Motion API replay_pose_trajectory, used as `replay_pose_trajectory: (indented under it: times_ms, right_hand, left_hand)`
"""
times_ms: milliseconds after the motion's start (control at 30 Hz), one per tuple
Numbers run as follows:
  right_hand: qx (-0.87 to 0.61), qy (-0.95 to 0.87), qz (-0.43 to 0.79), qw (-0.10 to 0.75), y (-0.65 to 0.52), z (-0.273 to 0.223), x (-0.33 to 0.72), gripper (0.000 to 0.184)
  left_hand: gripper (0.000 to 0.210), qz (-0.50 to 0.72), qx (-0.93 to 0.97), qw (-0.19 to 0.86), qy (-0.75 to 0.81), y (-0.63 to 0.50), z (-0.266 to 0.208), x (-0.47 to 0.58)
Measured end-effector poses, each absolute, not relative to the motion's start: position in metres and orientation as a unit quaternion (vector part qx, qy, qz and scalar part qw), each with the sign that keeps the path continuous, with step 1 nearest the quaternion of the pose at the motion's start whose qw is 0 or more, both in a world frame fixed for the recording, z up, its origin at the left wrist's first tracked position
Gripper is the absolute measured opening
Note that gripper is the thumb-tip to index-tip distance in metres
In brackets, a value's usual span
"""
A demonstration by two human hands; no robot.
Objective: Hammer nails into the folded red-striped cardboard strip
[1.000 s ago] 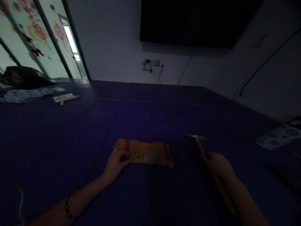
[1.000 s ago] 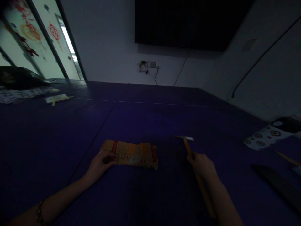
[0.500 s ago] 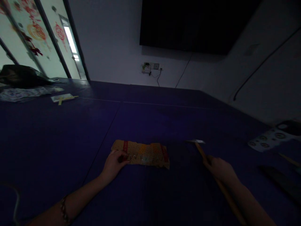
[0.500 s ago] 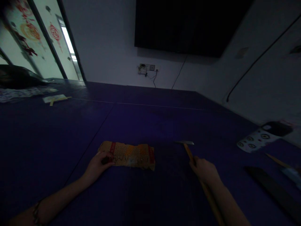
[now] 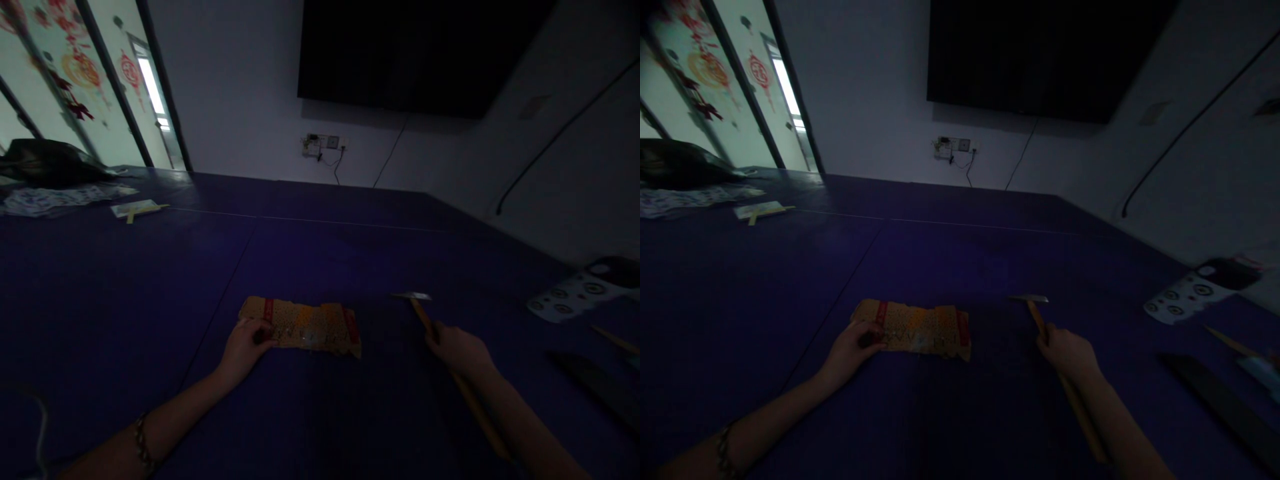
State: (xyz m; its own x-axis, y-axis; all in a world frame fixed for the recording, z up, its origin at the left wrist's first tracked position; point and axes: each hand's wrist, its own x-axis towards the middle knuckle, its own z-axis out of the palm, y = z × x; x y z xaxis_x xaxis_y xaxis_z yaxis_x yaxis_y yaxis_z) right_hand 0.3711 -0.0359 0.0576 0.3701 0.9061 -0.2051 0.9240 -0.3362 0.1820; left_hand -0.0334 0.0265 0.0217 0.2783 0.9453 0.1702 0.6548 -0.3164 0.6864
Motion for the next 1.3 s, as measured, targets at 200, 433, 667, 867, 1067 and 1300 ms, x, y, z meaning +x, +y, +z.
replay_pose_trajectory:
  times_ms: [200,433,667,867,1067,1300]
  right_hand:
    - [0.823,0.553,-0.011,0.130,-0.031,0.070,0.368,0.042]
    - [0.652,0.752,-0.028,-0.089,0.018,0.086,0.323,0.027]
    - [0.551,0.809,-0.194,-0.064,0.086,0.083,0.239,0.030]
    - [0.520,0.809,-0.275,0.017,0.116,0.065,0.205,0.032]
    - [0.516,0.799,-0.305,0.054,0.122,0.062,0.203,0.031]
    - [0.524,0.792,-0.311,0.047,0.123,0.057,0.202,0.025]
  left_hand:
    - [0.025,0.289,0.763,0.215,0.537,0.025,0.020,-0.031]
    - [0.021,0.481,0.805,-0.087,0.337,0.011,0.018,-0.032]
    - [0.018,0.263,0.943,-0.147,0.144,-0.007,0.014,-0.019]
    - [0.029,0.215,0.945,-0.138,0.204,-0.004,0.005,-0.014]
    - [0.031,0.164,0.952,-0.095,0.239,-0.004,0.010,-0.012]
    - [0.032,0.138,0.956,-0.078,0.247,-0.005,0.008,-0.011]
